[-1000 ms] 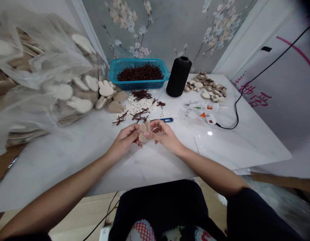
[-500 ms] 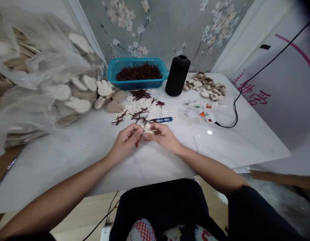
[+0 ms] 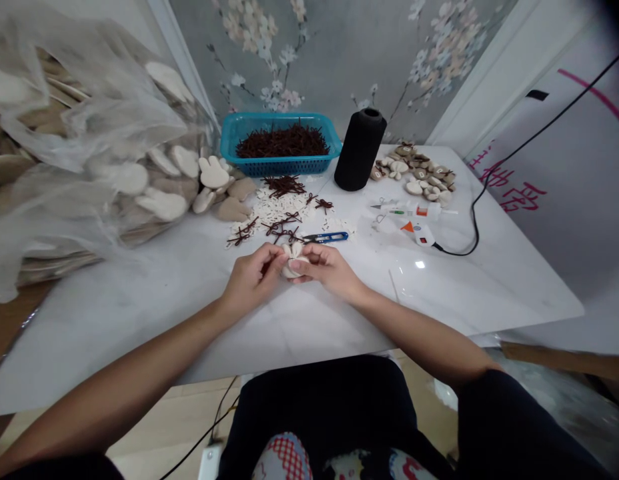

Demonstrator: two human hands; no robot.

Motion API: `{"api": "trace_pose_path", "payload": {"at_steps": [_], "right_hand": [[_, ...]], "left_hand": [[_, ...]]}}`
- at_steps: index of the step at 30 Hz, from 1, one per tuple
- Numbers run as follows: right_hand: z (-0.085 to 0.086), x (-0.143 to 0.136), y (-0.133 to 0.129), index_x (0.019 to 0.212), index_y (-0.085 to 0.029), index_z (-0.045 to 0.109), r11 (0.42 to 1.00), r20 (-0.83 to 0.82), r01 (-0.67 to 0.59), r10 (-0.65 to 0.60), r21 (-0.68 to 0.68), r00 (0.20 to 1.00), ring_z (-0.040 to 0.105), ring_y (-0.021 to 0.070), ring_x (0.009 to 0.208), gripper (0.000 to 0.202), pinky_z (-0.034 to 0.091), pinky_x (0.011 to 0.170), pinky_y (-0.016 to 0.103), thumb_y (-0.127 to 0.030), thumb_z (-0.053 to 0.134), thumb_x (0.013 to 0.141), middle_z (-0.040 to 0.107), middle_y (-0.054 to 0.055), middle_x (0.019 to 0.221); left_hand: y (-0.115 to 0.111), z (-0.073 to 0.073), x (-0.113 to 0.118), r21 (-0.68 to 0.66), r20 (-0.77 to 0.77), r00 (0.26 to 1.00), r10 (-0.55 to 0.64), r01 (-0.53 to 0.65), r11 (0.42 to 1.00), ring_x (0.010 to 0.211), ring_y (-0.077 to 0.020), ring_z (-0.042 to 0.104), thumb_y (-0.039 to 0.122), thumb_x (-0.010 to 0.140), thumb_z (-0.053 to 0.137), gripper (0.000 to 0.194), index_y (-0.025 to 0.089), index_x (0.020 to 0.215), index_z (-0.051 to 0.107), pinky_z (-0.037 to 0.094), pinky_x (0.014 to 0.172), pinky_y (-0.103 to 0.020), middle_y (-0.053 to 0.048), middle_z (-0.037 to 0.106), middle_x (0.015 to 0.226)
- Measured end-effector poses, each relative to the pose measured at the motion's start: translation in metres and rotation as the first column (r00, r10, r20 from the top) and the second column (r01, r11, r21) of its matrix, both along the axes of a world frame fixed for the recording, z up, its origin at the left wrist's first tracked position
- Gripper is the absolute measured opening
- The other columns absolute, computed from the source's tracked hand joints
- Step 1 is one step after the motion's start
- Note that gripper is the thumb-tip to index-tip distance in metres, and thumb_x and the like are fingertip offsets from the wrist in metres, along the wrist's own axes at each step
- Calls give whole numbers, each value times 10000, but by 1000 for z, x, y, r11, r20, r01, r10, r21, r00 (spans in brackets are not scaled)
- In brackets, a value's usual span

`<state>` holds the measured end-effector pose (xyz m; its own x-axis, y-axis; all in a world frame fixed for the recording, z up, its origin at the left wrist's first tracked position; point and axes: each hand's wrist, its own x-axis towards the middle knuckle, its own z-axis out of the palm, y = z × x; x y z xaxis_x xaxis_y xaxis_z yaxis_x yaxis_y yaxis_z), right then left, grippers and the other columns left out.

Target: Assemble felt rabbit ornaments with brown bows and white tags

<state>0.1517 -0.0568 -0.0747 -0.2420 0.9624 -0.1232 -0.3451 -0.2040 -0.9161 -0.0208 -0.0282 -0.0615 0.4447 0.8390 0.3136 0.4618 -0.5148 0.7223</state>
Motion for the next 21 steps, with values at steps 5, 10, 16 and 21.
{"api": "trace_pose_path", "payload": {"at_steps": [5,10,16,21], "right_hand": [[2,-1,-1,814,-188,561,1000,4,10,-10,-20,1000,655,129,735,400,580,732,300,-432,805,612,655,-19,769],[2,1,-2,841,-190,566,1000,-18,-11,10,-20,1000,665,137,760,398,579,746,300,-425,801,623,662,-17,781],[-3,2,0,858,-197,594,1000,-14,-2,2,-3,1000,664,151,790,378,586,736,311,-464,770,656,669,-8,798],[-5,3,1,867,-197,621,1000,-64,-25,25,-9,998,649,135,776,360,574,719,278,-455,769,665,658,-5,821]], "left_hand": [[9,-2,-7,175,-52,997,-61,69,982,453,-83,474,333,854,531,177,178,822,611,354,480,-194,23,604,575],[17,-2,-12,314,-106,985,-137,164,935,433,-83,482,300,856,535,163,188,801,639,360,472,-199,11,630,581],[18,-1,-12,311,-157,972,-173,215,926,451,-88,513,321,863,528,189,193,824,661,386,485,-197,-8,667,625],[17,1,-9,355,-146,977,-154,197,914,431,-91,503,319,859,527,193,197,798,664,383,477,-202,-6,665,602]]}}
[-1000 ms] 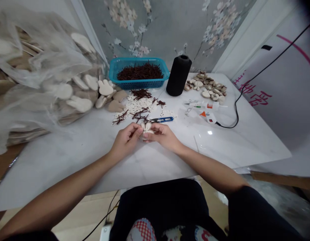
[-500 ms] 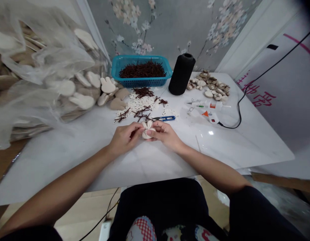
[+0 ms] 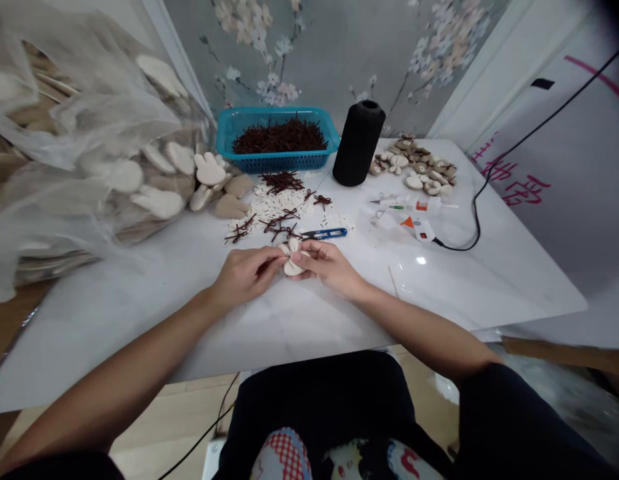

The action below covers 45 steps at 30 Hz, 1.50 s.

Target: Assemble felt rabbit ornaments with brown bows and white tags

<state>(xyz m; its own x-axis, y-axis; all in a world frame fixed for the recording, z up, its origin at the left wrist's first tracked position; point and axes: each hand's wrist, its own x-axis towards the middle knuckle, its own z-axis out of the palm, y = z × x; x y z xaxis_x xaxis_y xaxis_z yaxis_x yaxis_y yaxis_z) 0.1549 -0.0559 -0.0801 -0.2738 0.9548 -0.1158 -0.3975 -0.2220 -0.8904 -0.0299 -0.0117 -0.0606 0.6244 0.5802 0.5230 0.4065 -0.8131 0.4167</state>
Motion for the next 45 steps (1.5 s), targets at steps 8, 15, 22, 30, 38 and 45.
{"api": "trace_pose_path", "payload": {"at_steps": [8,15,22,30,38,45], "right_hand": [[10,-6,-3,818,-194,620,991,-161,-83,66,-106,985,579,71,588,395,507,574,195,-464,812,604,625,-37,732],[7,-7,-3,956,-259,555,988,-196,-114,91,-107,976,508,63,520,429,437,492,186,-388,810,635,578,-71,695],[4,-7,-3,796,-198,550,970,-406,-190,114,-154,907,496,50,541,301,437,508,158,-322,800,681,576,-60,672],[6,-8,-5,719,-191,540,979,-394,-162,102,-122,913,523,76,595,295,432,549,188,-343,791,694,580,-50,669],[1,-7,1,782,-198,612,993,-103,97,-90,63,991,524,75,650,239,424,625,202,-366,766,707,580,-47,723],[8,-1,-1,745,-171,678,981,111,99,-118,168,987,551,93,628,275,451,637,227,-432,751,699,630,-16,666]], "left_hand": [[-6,-1,0,40,48,997,61,-63,997,407,-104,475,330,846,530,199,213,745,656,377,465,-223,-1,627,537],[-9,-2,3,111,94,996,-2,-8,994,537,-140,581,226,810,574,109,204,726,640,433,518,-236,-33,652,615],[-9,-2,8,408,177,976,-124,42,912,711,-146,659,117,814,565,82,173,864,597,524,625,-217,-54,688,768],[-6,-6,7,412,183,976,-117,32,911,796,-153,681,100,811,569,132,175,917,587,552,689,-214,-70,700,860],[-5,-6,8,337,148,985,-87,32,941,777,-154,674,138,839,549,67,176,885,578,547,679,-236,-76,693,840],[-4,-4,9,352,57,997,-44,21,936,758,-158,651,147,835,561,68,175,895,577,541,665,-253,-66,674,830]]}}
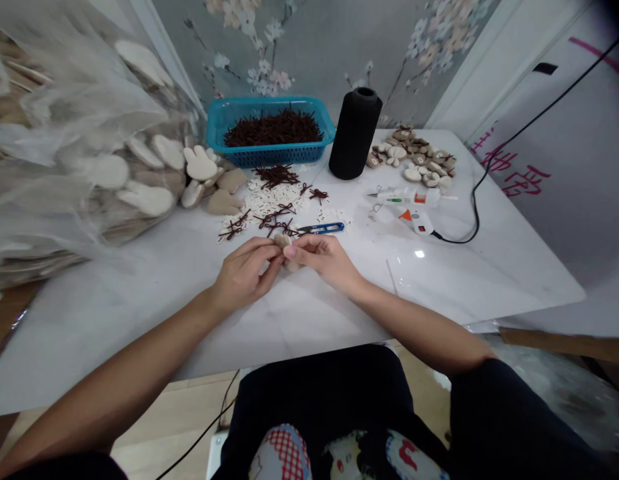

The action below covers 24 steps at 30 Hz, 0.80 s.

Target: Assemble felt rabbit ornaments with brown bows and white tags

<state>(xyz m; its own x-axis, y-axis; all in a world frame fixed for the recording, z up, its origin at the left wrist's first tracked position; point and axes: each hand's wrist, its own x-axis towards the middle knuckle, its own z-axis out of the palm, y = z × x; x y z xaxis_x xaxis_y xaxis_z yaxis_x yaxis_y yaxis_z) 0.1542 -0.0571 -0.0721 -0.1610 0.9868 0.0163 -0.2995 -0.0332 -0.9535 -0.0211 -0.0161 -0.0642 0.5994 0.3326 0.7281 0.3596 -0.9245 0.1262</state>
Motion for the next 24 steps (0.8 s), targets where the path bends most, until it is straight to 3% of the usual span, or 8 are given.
{"api": "trace_pose_path", "payload": {"at_steps": [3,8,13,15,19,21,24], "right_hand": [[3,1,-2,725,-162,670,999,27,-20,19,26,999,558,91,628,277,446,613,215,-388,804,636,639,-13,675],[1,4,2,732,-173,666,1000,31,12,-12,3,999,576,104,628,300,508,640,251,-452,758,672,641,-13,674],[2,6,4,701,-178,647,999,-36,34,-35,-41,999,577,104,619,290,529,607,248,-448,751,685,631,-18,665],[4,6,4,697,-180,642,998,-56,33,-36,-49,998,575,104,618,292,529,599,247,-449,754,682,630,-18,669],[4,7,3,709,-178,640,998,-81,26,-30,-48,996,568,103,616,305,525,595,247,-459,755,679,625,-13,673],[1,7,4,731,-180,643,998,-67,37,-40,-41,997,557,100,618,306,522,597,245,-466,744,689,616,-14,689],[-4,7,8,757,-187,642,999,46,39,-39,3,998,539,105,626,313,519,609,256,-496,689,738,581,-20,689]], "left_hand": [[0,0,1,-34,-13,1000,6,-6,999,748,-156,641,164,843,547,55,185,885,577,536,653,-256,-58,665,819],[2,1,-1,-126,-16,1000,21,-22,992,712,-148,619,177,849,532,49,184,822,572,513,632,-257,-53,646,785],[3,2,-3,-330,7,998,55,-50,943,641,-134,570,225,856,522,114,175,759,555,466,610,-254,-25,607,700],[0,3,-1,-497,29,995,99,-71,865,635,-126,562,296,875,513,161,176,776,557,457,611,-244,-8,603,688],[-8,8,6,-798,102,990,95,24,602,710,-138,600,448,825,586,274,175,841,574,487,663,-241,-14,646,779],[-11,8,10,-860,140,984,112,65,505,723,-145,610,469,768,652,319,177,873,578,495,666,-244,-16,652,795],[-14,9,12,-904,168,966,195,72,421,661,-120,588,433,720,709,315,174,838,575,479,600,-214,4,624,744]]}}
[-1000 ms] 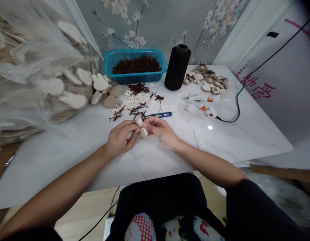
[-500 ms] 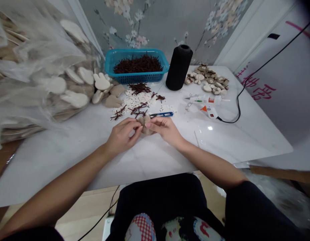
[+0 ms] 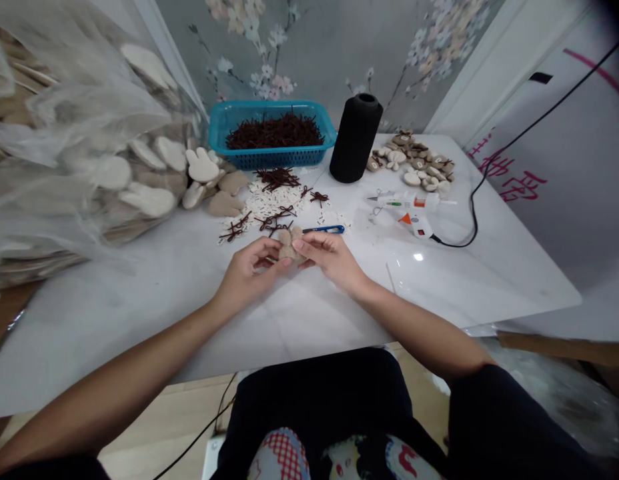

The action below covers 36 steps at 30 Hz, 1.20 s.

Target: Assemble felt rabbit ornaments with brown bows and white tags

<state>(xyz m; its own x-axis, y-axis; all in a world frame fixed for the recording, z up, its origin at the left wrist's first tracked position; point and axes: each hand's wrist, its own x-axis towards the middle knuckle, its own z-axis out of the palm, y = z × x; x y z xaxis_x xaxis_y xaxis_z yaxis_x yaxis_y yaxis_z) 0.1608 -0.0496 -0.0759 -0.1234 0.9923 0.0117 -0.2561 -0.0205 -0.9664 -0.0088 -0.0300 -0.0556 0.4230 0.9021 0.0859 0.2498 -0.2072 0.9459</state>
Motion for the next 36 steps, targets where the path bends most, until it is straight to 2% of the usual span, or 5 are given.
{"api": "trace_pose_path", "payload": {"at_steps": [10,15,18,23,36], "right_hand": [[24,78,-46,1115,-224,611,983,723,170,-170,74,670,611,214,864,472,474,761,358,-540,648,767,655,85,1015],[-11,164,-83,1069,-136,565,576,856,772,-511,269,82,564,232,741,664,452,663,377,-662,636,671,614,98,890],[-23,196,-70,1203,-116,501,569,858,739,-514,359,-21,561,271,864,830,453,733,400,-700,637,629,592,151,1056],[-19,210,-21,874,-121,621,817,931,456,-354,353,-87,547,307,913,622,423,758,396,-701,609,650,609,188,984],[-9,103,-58,388,-242,236,825,881,517,-400,227,252,302,100,366,635,237,371,266,-726,589,596,322,-15,356]], "left_hand": [[10,-11,-3,-288,164,984,70,-20,957,543,-92,531,297,674,739,209,167,756,597,484,474,-200,25,560,655],[13,-17,-5,-331,181,982,50,12,943,615,-108,551,289,685,723,197,169,744,579,502,481,-204,14,561,702],[10,-15,-3,-327,167,985,34,23,945,659,-115,553,300,688,721,217,165,737,559,513,498,-206,10,559,728],[6,-10,-3,-428,178,984,17,62,901,786,-158,650,337,700,727,286,169,862,563,535,567,-224,-35,667,886],[7,-14,0,-550,114,993,-15,75,832,721,-211,711,449,660,765,395,184,791,503,549,598,-287,-19,712,671]]}}
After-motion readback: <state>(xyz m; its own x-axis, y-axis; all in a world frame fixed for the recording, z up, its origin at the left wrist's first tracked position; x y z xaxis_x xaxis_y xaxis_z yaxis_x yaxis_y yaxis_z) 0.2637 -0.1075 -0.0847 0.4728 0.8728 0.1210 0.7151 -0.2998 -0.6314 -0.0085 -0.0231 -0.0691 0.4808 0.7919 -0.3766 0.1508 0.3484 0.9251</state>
